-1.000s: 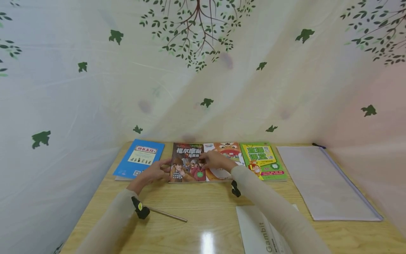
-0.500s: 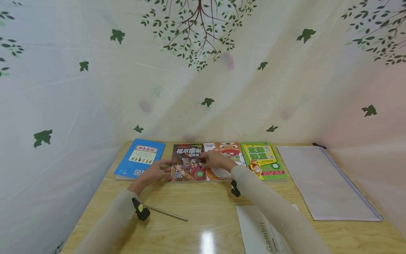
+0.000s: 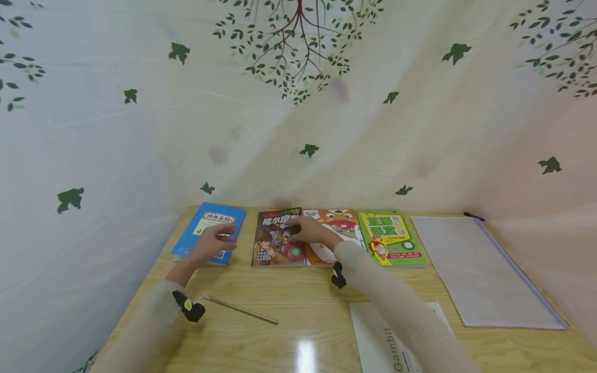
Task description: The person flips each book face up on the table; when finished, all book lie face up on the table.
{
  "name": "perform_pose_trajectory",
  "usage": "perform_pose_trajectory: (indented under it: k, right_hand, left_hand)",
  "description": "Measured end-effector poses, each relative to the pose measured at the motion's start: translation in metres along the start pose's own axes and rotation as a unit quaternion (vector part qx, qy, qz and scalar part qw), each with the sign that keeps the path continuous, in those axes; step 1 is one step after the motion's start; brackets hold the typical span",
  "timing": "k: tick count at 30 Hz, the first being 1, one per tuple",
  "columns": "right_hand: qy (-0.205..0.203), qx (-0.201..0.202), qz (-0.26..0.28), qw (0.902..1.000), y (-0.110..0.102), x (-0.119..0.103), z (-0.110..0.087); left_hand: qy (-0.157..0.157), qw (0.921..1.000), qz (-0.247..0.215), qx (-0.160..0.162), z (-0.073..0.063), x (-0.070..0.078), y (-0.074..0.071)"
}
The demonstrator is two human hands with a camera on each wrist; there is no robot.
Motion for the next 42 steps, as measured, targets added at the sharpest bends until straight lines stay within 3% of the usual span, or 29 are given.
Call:
perform_pose_trajectory:
  k: [7, 13, 19, 26, 30, 42]
  right_hand:
    - [-0.018, 0.029, 0.047, 0.9983, 0.006, -0.015, 0.014]
    - [-0.038, 0.013, 0.127, 0.9911, 0.019, -0.033, 0.022]
    - [-0.043, 0.001, 0.192, 0.9803, 0.034, -0.046, 0.028]
    - [-0.031, -0.013, 0.251, 0.9675, 0.050, -0.049, 0.032]
    - [-0.019, -0.017, 0.295, 0.9552, 0.058, -0.051, 0.036]
    - [-0.030, -0.017, 0.318, 0.9475, 0.078, -0.074, 0.049]
  left_hand:
    - [-0.016, 0.9991, 0.023, 0.031, -0.008, -0.009, -0.029]
    - [-0.049, 0.9962, 0.051, 0.050, -0.017, -0.025, -0.054]
    - [-0.070, 0.9937, 0.045, 0.075, -0.026, -0.038, -0.072]
    - [-0.109, 0.9892, 0.059, 0.079, -0.026, -0.056, -0.079]
    - [-0.125, 0.9869, 0.065, 0.079, -0.026, -0.063, -0.081]
    - [-0.147, 0.9863, 0.050, 0.058, -0.027, -0.078, -0.087]
Point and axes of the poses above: each hand's wrist, its own z-axis towards the middle knuckle, its own y-axis out of the palm, x = y × z, the point moved 6 cm from there along z, towards the middle knuckle, and after that the axes turned 4 degrees about -x, right-handed, at the moved point
